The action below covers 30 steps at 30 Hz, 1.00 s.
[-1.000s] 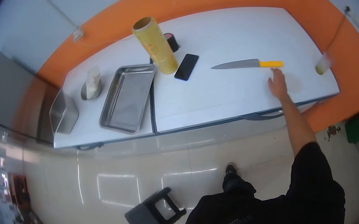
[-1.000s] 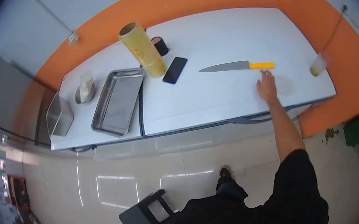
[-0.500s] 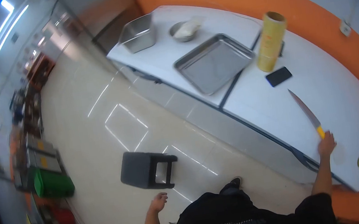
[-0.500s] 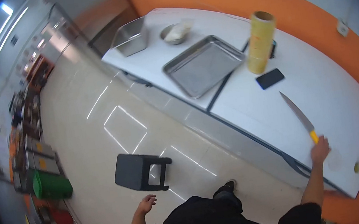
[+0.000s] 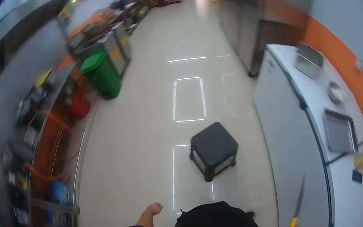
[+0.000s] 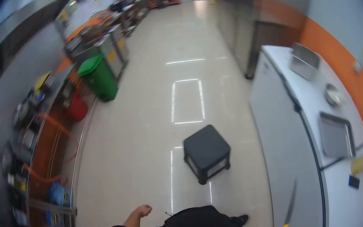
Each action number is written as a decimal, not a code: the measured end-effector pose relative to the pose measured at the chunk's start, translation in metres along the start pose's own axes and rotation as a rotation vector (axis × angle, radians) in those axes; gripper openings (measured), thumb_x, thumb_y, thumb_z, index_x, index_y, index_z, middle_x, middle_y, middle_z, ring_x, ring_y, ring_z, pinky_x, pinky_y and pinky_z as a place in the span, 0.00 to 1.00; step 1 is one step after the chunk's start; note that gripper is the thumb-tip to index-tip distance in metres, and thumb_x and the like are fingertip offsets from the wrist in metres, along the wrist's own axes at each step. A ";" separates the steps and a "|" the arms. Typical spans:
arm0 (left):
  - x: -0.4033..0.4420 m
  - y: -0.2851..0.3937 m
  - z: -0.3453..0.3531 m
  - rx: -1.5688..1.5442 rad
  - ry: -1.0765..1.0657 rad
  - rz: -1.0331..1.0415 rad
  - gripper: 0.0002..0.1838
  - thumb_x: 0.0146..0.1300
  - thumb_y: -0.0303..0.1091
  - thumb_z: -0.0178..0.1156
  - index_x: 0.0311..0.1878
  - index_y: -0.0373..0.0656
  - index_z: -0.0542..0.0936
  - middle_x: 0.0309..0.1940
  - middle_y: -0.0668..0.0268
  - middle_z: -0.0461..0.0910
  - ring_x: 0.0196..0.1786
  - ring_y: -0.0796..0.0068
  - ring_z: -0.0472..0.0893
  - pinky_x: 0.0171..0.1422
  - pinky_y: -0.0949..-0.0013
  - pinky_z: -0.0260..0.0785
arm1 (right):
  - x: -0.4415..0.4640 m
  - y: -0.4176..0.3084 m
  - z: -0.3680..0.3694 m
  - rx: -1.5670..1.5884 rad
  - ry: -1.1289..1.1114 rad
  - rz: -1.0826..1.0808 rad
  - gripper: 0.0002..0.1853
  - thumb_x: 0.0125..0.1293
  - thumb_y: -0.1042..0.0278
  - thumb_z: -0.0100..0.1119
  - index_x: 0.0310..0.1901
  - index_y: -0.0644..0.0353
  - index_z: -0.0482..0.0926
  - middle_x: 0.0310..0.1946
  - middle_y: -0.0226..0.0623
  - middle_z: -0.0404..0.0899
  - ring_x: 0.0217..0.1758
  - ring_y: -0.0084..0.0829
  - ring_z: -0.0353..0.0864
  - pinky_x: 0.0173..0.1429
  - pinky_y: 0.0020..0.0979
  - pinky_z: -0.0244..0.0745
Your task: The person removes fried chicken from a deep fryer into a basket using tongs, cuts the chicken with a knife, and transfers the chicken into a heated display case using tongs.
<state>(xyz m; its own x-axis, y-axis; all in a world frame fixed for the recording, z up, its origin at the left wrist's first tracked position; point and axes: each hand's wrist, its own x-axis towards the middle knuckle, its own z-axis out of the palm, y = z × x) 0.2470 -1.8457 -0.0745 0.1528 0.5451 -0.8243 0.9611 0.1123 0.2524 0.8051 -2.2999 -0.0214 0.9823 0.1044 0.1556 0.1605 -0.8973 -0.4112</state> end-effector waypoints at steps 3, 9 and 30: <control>-0.002 -0.022 -0.030 -0.089 0.208 0.072 0.24 0.65 0.50 0.46 0.53 0.45 0.80 0.54 0.52 0.78 0.59 0.52 0.76 0.65 0.56 0.66 | -0.013 -0.074 0.044 0.012 -0.187 -0.017 0.18 0.62 0.55 0.63 0.49 0.56 0.79 0.40 0.40 0.79 0.42 0.39 0.78 0.47 0.37 0.74; -0.026 0.053 -0.120 -0.536 0.374 0.404 0.20 0.66 0.46 0.53 0.54 0.44 0.78 0.49 0.57 0.82 0.53 0.59 0.81 0.58 0.61 0.71 | -0.001 -0.233 0.109 0.014 -0.460 -0.206 0.17 0.60 0.59 0.61 0.48 0.58 0.78 0.40 0.43 0.79 0.43 0.43 0.78 0.48 0.40 0.73; -0.024 -0.260 -0.175 -0.083 0.122 -0.475 0.16 0.66 0.37 0.53 0.47 0.35 0.80 0.41 0.52 0.82 0.44 0.58 0.82 0.49 0.59 0.74 | -0.065 -0.971 0.488 0.315 -0.911 -0.667 0.12 0.54 0.68 0.62 0.39 0.62 0.77 0.24 0.35 0.76 0.24 0.31 0.76 0.30 0.35 0.72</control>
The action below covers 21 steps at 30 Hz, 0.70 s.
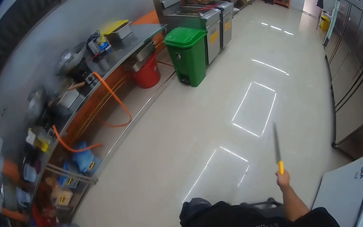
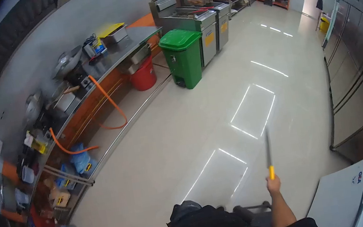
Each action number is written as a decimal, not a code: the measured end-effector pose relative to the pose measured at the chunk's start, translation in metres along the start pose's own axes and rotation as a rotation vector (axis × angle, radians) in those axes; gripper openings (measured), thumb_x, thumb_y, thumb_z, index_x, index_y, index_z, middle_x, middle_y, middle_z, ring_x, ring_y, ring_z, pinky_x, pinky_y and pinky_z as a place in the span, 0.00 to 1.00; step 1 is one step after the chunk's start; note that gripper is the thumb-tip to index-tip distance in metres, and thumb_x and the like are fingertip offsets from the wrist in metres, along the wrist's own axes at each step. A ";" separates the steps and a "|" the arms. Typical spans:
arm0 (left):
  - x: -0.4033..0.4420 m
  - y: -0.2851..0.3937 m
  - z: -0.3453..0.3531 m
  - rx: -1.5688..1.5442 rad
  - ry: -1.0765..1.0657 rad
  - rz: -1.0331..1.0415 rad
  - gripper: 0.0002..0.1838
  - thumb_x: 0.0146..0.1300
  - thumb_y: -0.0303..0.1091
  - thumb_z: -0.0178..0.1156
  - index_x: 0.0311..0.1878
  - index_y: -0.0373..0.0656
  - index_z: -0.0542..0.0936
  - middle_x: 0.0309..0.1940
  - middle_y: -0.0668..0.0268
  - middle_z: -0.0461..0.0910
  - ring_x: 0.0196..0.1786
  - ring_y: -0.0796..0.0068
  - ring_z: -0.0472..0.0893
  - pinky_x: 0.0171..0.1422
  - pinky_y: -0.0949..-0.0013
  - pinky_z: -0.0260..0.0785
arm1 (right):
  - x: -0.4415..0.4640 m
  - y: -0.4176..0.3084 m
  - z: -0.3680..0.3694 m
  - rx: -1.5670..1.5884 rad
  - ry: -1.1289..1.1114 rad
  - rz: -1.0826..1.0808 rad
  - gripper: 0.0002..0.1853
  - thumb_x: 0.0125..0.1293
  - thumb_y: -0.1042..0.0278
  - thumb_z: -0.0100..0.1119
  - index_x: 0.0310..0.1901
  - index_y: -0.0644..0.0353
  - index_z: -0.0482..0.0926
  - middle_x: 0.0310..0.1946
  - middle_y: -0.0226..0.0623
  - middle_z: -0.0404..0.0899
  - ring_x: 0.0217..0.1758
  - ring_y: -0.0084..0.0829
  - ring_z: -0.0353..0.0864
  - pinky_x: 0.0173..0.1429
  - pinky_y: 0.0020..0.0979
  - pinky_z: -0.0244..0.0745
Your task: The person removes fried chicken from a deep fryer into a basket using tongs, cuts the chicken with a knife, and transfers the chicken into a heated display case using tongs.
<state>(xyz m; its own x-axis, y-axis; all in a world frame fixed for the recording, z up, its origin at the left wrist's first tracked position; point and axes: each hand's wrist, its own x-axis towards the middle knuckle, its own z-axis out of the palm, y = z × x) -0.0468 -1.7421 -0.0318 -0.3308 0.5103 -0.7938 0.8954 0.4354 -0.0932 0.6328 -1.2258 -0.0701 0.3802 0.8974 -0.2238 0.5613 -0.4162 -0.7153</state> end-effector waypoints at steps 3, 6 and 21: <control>0.053 0.032 -0.002 -0.775 0.307 0.337 0.18 0.68 0.41 0.52 0.52 0.38 0.78 0.48 0.54 0.80 0.46 0.57 0.81 0.52 0.59 0.73 | 0.042 -0.144 0.038 0.167 -0.321 0.102 0.11 0.56 0.66 0.63 0.38 0.62 0.78 0.19 0.33 0.74 0.18 0.27 0.73 0.23 0.31 0.69; 0.135 0.104 -0.057 -0.759 -0.151 0.013 0.19 0.68 0.44 0.51 0.53 0.41 0.78 0.49 0.56 0.80 0.48 0.56 0.80 0.54 0.57 0.72 | 0.098 -0.204 0.085 0.150 -0.448 0.075 0.10 0.58 0.65 0.63 0.36 0.62 0.78 0.18 0.29 0.71 0.16 0.24 0.70 0.19 0.29 0.65; 0.568 0.235 -0.823 -0.675 0.537 0.317 0.17 0.64 0.43 0.50 0.47 0.44 0.81 0.43 0.54 0.83 0.49 0.54 0.80 0.56 0.54 0.70 | 0.182 -0.223 0.107 -0.259 -0.266 0.819 0.15 0.54 0.63 0.65 0.36 0.69 0.82 0.29 0.42 0.84 0.32 0.33 0.86 0.32 0.34 0.78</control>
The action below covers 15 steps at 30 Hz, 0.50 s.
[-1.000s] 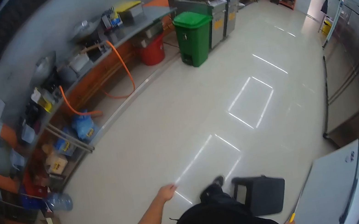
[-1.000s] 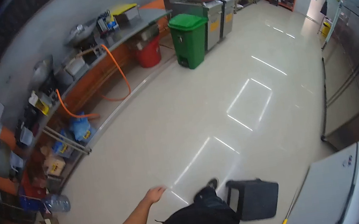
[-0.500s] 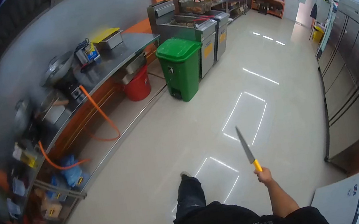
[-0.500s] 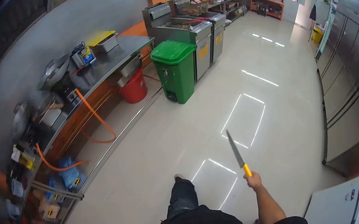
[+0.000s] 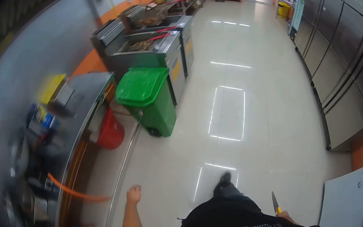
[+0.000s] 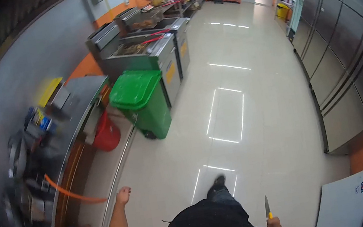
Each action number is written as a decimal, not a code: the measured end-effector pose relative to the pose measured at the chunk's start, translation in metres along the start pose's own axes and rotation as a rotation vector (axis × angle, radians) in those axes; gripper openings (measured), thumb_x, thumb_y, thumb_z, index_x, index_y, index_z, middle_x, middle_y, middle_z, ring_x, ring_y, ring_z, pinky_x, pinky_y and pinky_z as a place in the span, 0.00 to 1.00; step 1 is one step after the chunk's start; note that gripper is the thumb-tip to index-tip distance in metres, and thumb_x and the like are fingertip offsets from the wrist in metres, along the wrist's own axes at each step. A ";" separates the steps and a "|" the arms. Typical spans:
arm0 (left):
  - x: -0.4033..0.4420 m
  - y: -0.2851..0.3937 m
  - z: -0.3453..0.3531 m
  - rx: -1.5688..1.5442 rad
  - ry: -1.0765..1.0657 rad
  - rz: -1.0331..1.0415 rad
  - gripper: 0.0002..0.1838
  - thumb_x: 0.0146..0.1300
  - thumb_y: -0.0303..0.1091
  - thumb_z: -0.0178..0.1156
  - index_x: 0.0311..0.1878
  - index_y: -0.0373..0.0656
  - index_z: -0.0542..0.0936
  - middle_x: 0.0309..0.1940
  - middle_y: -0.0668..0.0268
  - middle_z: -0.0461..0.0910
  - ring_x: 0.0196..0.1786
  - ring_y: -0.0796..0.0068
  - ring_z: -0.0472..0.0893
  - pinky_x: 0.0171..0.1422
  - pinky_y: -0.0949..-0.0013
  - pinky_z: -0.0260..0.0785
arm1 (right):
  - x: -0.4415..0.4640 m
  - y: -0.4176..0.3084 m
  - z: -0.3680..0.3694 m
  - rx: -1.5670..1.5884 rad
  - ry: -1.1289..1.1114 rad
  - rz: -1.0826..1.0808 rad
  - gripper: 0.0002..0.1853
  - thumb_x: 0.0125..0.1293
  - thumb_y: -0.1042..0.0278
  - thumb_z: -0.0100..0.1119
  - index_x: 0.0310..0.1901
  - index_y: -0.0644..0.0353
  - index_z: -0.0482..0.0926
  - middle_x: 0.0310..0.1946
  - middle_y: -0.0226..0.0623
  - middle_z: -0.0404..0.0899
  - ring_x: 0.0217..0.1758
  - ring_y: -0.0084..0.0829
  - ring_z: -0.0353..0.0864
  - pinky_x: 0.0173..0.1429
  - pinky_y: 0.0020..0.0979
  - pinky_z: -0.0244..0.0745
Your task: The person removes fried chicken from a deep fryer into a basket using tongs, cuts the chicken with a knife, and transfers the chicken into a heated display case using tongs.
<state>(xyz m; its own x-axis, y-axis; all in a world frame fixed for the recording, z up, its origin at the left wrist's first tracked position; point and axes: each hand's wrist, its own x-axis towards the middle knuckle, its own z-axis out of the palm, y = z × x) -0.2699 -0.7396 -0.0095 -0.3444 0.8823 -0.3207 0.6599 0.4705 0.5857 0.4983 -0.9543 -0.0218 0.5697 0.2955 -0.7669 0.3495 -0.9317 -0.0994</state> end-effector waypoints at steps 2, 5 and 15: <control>0.054 0.086 -0.002 0.051 0.039 0.076 0.18 0.64 0.42 0.50 0.48 0.43 0.81 0.43 0.54 0.83 0.49 0.55 0.80 0.56 0.56 0.70 | 0.008 -0.027 -0.003 -0.007 0.004 0.044 0.14 0.54 0.63 0.65 0.35 0.68 0.82 0.28 0.43 0.83 0.32 0.33 0.86 0.32 0.34 0.78; 0.144 0.149 0.048 -0.008 -0.038 0.073 0.18 0.65 0.42 0.49 0.49 0.43 0.80 0.43 0.55 0.83 0.49 0.56 0.81 0.56 0.57 0.70 | 0.046 -0.089 -0.011 -0.015 0.013 0.072 0.14 0.54 0.62 0.65 0.33 0.68 0.82 0.28 0.44 0.83 0.32 0.34 0.86 0.32 0.34 0.78; 0.227 0.200 0.175 0.120 -0.877 -0.302 0.17 0.65 0.38 0.53 0.54 0.42 0.78 0.47 0.60 0.81 0.44 0.62 0.81 0.46 0.60 0.76 | 0.292 -0.423 -0.139 -0.065 0.063 -0.203 0.19 0.58 0.54 0.63 0.34 0.67 0.81 0.32 0.49 0.83 0.34 0.38 0.86 0.37 0.37 0.80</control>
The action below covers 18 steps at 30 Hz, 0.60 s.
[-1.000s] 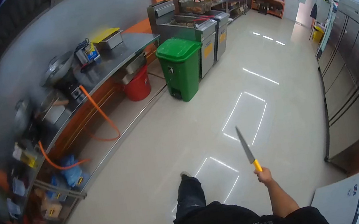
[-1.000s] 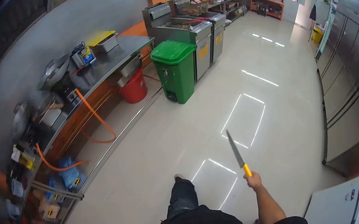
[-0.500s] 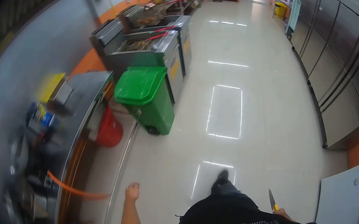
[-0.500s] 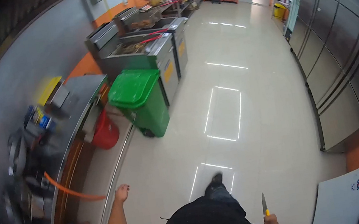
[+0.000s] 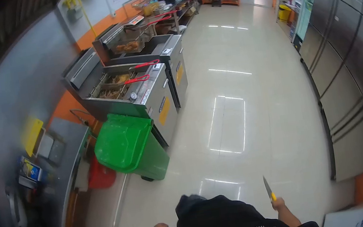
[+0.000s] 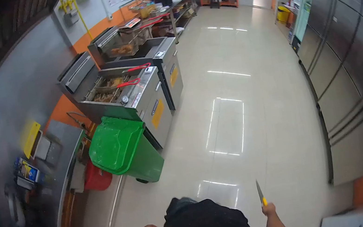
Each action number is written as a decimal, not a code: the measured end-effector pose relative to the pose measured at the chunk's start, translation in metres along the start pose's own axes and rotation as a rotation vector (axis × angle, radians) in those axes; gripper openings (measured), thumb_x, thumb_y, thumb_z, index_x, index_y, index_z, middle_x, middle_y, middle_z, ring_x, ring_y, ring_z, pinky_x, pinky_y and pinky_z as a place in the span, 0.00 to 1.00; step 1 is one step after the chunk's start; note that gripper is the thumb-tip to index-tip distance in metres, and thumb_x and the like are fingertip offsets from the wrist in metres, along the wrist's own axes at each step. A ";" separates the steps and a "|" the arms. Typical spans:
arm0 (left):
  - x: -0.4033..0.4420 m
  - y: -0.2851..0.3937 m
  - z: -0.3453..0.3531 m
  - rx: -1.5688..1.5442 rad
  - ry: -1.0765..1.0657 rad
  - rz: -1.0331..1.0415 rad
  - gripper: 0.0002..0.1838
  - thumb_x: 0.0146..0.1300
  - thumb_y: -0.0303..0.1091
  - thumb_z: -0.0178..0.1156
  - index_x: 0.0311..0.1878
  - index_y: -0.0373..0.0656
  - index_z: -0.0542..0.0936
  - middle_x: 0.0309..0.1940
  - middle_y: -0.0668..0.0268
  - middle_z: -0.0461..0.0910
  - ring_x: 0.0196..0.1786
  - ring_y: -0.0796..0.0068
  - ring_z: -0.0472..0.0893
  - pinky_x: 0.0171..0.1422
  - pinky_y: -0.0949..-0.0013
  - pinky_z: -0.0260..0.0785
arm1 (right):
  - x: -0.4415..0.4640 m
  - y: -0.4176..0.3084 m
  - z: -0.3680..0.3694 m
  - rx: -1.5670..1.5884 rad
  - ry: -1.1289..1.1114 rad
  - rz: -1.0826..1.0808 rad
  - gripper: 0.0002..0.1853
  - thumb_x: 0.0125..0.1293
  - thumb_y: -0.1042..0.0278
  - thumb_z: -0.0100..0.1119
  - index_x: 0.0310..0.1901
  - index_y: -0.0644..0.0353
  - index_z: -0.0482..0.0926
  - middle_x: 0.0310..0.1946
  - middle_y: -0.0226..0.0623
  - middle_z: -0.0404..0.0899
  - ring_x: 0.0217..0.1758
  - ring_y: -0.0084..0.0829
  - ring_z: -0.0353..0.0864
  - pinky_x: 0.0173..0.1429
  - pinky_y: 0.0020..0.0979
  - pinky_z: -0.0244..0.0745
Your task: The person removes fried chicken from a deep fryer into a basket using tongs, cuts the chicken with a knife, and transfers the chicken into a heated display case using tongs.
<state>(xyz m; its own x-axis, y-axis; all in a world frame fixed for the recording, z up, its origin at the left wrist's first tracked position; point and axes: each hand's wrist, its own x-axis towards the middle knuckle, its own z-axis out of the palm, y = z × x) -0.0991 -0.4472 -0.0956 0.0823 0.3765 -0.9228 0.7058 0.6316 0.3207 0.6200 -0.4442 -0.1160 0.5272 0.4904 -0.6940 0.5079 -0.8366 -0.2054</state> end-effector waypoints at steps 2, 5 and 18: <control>0.026 0.003 -0.014 0.211 0.078 0.140 0.18 0.62 0.35 0.54 0.54 0.41 0.79 0.50 0.56 0.80 0.50 0.57 0.80 0.50 0.57 0.75 | 0.061 -0.089 -0.041 0.005 0.138 -0.224 0.20 0.60 0.53 0.61 0.35 0.68 0.81 0.33 0.49 0.83 0.37 0.38 0.85 0.41 0.38 0.79; 0.068 0.042 -0.048 0.779 0.012 0.265 0.18 0.59 0.34 0.56 0.53 0.40 0.80 0.53 0.52 0.78 0.55 0.52 0.78 0.56 0.55 0.73 | 0.107 -0.226 -0.100 0.381 0.157 -0.350 0.12 0.63 0.64 0.59 0.37 0.67 0.77 0.25 0.38 0.77 0.22 0.27 0.73 0.25 0.31 0.68; 0.232 0.441 -0.309 0.067 0.305 0.461 0.18 0.68 0.40 0.46 0.46 0.40 0.81 0.45 0.54 0.81 0.48 0.58 0.81 0.55 0.57 0.72 | 0.120 -0.605 -0.283 0.789 0.256 -0.636 0.07 0.68 0.68 0.57 0.42 0.62 0.76 0.26 0.27 0.74 0.17 0.13 0.63 0.20 0.18 0.59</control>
<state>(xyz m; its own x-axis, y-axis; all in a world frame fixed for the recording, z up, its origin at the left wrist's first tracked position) 0.0138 0.1287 -0.1023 0.1927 0.7888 -0.5837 0.6888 0.3149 0.6530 0.5690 0.1900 0.1200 0.4937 0.8562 -0.1521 0.2016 -0.2829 -0.9377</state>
